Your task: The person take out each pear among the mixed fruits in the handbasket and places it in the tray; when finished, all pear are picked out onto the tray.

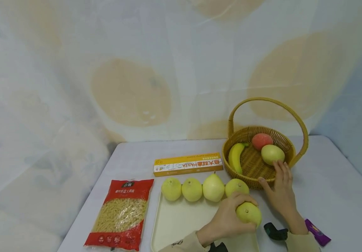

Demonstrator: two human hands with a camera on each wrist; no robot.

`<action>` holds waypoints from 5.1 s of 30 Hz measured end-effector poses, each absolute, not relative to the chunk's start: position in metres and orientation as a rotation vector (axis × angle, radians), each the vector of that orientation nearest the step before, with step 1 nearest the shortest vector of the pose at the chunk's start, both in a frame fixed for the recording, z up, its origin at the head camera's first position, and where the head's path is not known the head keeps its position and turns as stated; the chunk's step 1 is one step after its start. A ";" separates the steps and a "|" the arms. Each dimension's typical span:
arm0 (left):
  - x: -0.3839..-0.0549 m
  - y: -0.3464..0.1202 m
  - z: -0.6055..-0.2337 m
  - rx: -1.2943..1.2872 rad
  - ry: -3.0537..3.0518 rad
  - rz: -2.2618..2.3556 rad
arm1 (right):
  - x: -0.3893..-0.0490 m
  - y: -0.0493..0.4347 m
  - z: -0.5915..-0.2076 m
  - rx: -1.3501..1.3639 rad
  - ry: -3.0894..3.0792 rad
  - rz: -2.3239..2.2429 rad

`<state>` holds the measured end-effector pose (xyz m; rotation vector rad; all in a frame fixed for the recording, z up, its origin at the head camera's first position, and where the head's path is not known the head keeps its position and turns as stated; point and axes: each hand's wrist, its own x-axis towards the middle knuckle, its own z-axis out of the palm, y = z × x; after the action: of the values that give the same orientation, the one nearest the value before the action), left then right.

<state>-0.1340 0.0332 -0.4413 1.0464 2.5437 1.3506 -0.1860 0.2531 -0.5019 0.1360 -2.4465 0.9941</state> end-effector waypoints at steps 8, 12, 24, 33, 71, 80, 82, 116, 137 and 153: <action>-0.131 0.029 -0.467 1.083 2.689 1.165 | -0.186 0.255 -0.501 0.123 -2.470 1.020; -0.132 0.029 -0.473 1.110 2.706 1.090 | -0.186 0.255 -0.501 0.120 -2.477 1.020; -0.140 0.024 -0.469 1.179 2.769 0.902 | -0.187 0.255 -0.501 0.130 -2.464 1.011; -0.140 0.019 -0.469 1.190 2.826 0.928 | -0.186 0.254 -0.501 0.132 -2.464 1.016; -0.259 0.097 -0.367 0.716 2.141 1.679 | -0.188 0.257 -0.504 0.126 -2.466 1.034; -0.297 0.131 -0.388 0.475 1.995 1.815 | -0.186 0.257 -0.505 0.098 -2.454 1.038; -0.302 0.137 -0.393 0.446 1.999 1.823 | -0.186 0.257 -0.504 0.101 -2.444 1.037; -0.322 0.158 -0.431 0.481 2.280 1.251 | -0.183 0.241 -0.505 0.116 -2.462 1.027; -0.316 0.135 -0.389 0.352 2.292 1.710 | -0.187 0.245 -0.502 0.129 -2.465 1.013; -0.291 0.093 -0.381 0.555 2.186 1.957 | -0.200 0.256 -0.506 0.122 -2.468 1.040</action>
<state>-0.2915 0.0927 -0.3815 0.5554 2.1863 1.9575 -0.1999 0.2563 -0.5056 0.1215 -2.4680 1.0401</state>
